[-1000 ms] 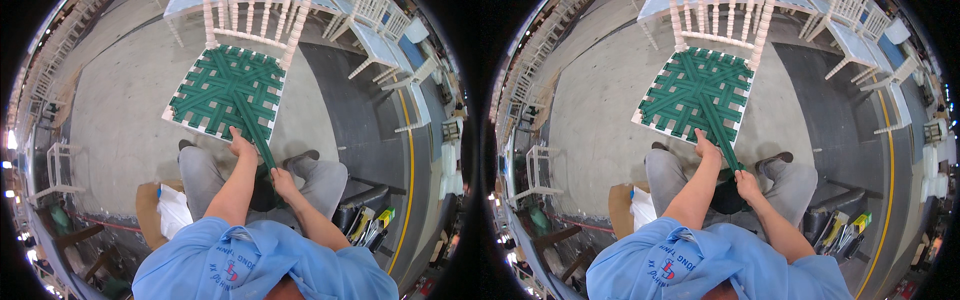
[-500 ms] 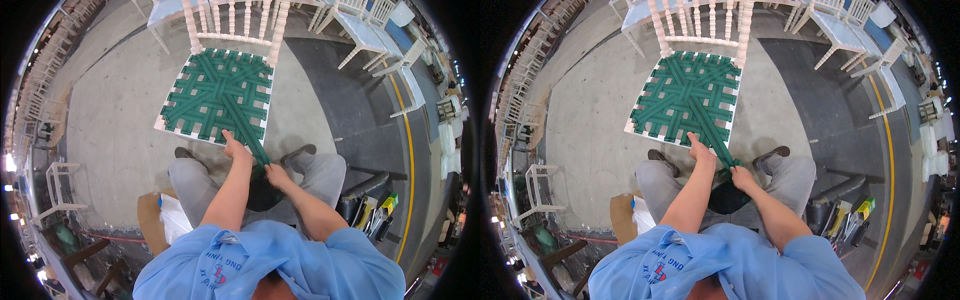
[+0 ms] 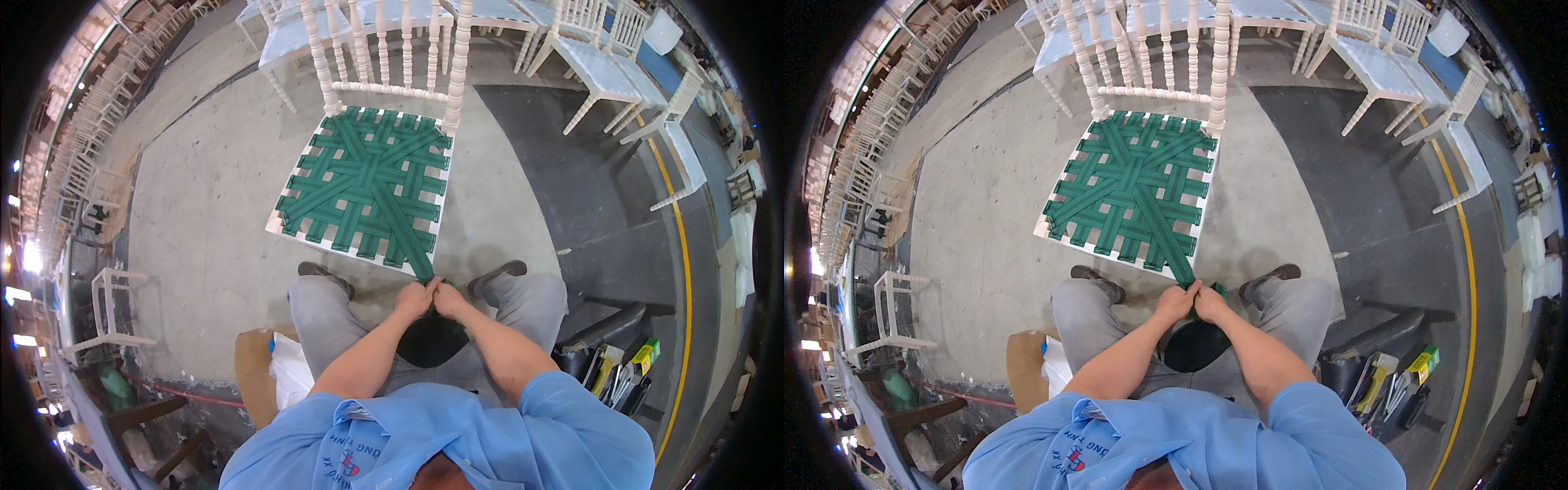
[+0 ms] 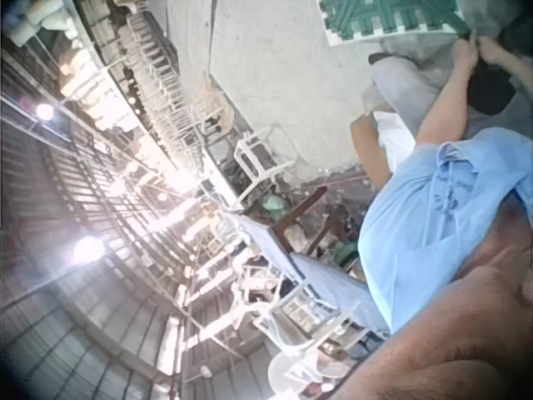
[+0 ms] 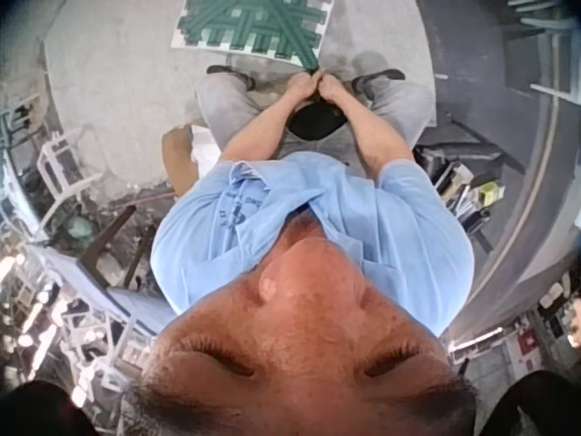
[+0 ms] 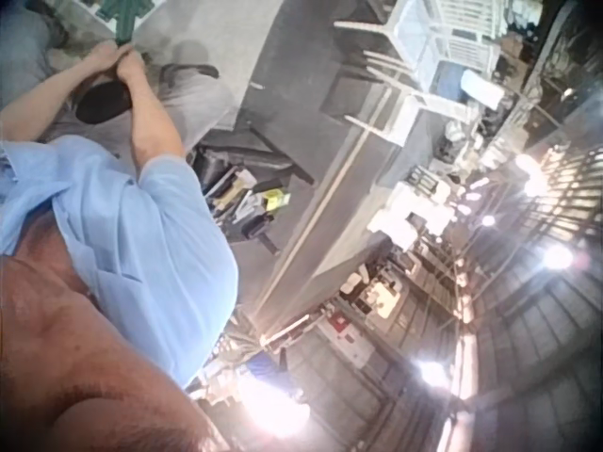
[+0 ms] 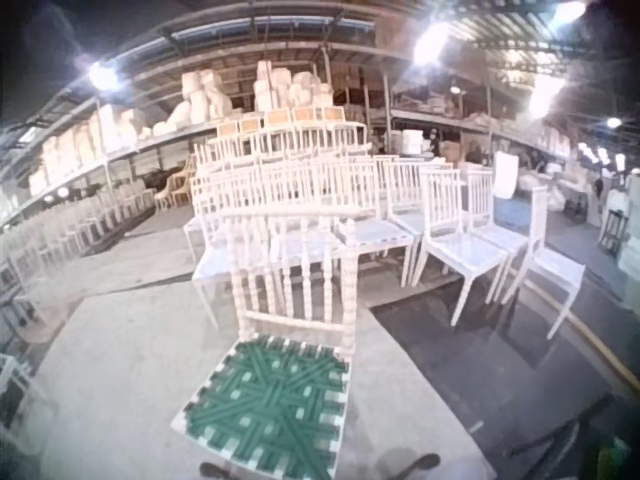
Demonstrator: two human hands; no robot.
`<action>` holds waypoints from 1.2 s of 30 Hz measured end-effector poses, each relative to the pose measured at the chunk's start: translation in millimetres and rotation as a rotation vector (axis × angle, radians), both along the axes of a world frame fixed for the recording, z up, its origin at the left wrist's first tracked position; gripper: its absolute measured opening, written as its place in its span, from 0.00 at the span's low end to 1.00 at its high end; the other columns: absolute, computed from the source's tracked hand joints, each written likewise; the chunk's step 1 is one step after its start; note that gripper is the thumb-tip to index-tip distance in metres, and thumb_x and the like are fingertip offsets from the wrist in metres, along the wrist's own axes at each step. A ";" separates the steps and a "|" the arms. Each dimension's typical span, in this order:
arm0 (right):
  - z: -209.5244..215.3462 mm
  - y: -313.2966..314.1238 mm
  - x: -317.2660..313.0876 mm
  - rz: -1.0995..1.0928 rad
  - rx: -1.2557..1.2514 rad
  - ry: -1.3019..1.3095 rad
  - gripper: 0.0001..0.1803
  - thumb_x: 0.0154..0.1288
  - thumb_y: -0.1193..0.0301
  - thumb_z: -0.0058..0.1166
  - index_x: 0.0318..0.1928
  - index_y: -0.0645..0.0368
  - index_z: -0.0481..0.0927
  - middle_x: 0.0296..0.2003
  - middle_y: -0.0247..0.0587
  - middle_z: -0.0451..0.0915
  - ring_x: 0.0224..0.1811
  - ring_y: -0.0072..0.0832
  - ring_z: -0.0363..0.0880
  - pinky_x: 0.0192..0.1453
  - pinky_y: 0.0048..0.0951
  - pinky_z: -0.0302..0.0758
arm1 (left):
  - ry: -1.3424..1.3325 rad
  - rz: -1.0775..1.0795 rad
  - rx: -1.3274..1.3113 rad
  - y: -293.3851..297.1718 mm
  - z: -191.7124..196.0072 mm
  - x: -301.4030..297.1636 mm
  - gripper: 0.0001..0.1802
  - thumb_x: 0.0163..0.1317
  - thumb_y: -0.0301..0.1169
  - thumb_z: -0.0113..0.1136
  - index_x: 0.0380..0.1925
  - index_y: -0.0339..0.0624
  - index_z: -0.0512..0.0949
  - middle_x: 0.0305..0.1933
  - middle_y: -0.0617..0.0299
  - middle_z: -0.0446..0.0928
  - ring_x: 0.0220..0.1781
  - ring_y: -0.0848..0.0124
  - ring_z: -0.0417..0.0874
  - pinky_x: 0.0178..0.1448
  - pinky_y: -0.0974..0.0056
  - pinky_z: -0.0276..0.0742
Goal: The person weaves green straps into a white wooden chair seat frame, using a staple gun to secure the straps at the edges. After completing the weave, the person places a white protective sheet over the seat and staples it in place.
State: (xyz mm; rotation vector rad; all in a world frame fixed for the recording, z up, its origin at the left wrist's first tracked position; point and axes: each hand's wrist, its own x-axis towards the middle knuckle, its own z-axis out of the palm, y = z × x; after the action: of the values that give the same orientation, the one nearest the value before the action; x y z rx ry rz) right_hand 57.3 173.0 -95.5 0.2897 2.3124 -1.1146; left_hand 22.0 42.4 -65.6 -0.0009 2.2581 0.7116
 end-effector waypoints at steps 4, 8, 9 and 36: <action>0.5 7.7 -3.6 -0.061 -0.039 -0.009 0.21 0.75 0.64 0.45 0.56 0.66 0.81 0.50 0.68 0.82 0.54 0.62 0.81 0.58 0.53 0.77 | 0.074 -0.117 -0.103 10.4 12.5 -6.4 0.49 0.75 0.68 0.33 0.46 0.30 0.86 0.50 0.36 0.85 0.57 0.40 0.85 0.63 0.43 0.76; 24.4 21.2 6.6 -0.060 0.181 0.090 0.20 0.77 0.63 0.46 0.56 0.63 0.82 0.51 0.60 0.84 0.57 0.56 0.82 0.60 0.47 0.77 | 0.129 -0.149 -0.205 21.1 12.1 -15.2 0.48 0.77 0.66 0.28 0.45 0.33 0.87 0.49 0.40 0.86 0.56 0.42 0.85 0.63 0.42 0.76; 40.7 33.3 8.7 -0.080 0.131 0.149 0.19 0.76 0.62 0.48 0.56 0.60 0.82 0.51 0.56 0.85 0.56 0.54 0.82 0.60 0.47 0.77 | 0.126 -0.177 -0.223 26.5 4.5 -13.4 0.47 0.77 0.65 0.27 0.44 0.34 0.87 0.48 0.40 0.86 0.56 0.43 0.85 0.63 0.42 0.76; 186.5 289.0 276.7 -1.000 0.353 0.200 0.30 0.49 0.82 0.60 0.58 0.64 0.79 0.50 0.40 0.84 0.50 0.33 0.82 0.58 0.34 0.76 | 0.265 -0.160 -0.174 1.8 -9.1 0.0 0.41 0.77 0.63 0.34 0.48 0.39 0.86 0.50 0.43 0.86 0.57 0.46 0.86 0.67 0.43 0.74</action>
State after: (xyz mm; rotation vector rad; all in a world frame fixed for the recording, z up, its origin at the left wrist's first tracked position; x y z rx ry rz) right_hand 334.0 462.1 91.0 1.6640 2.5594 -1.1533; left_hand 22.0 44.2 -74.7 0.1982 2.5328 0.4497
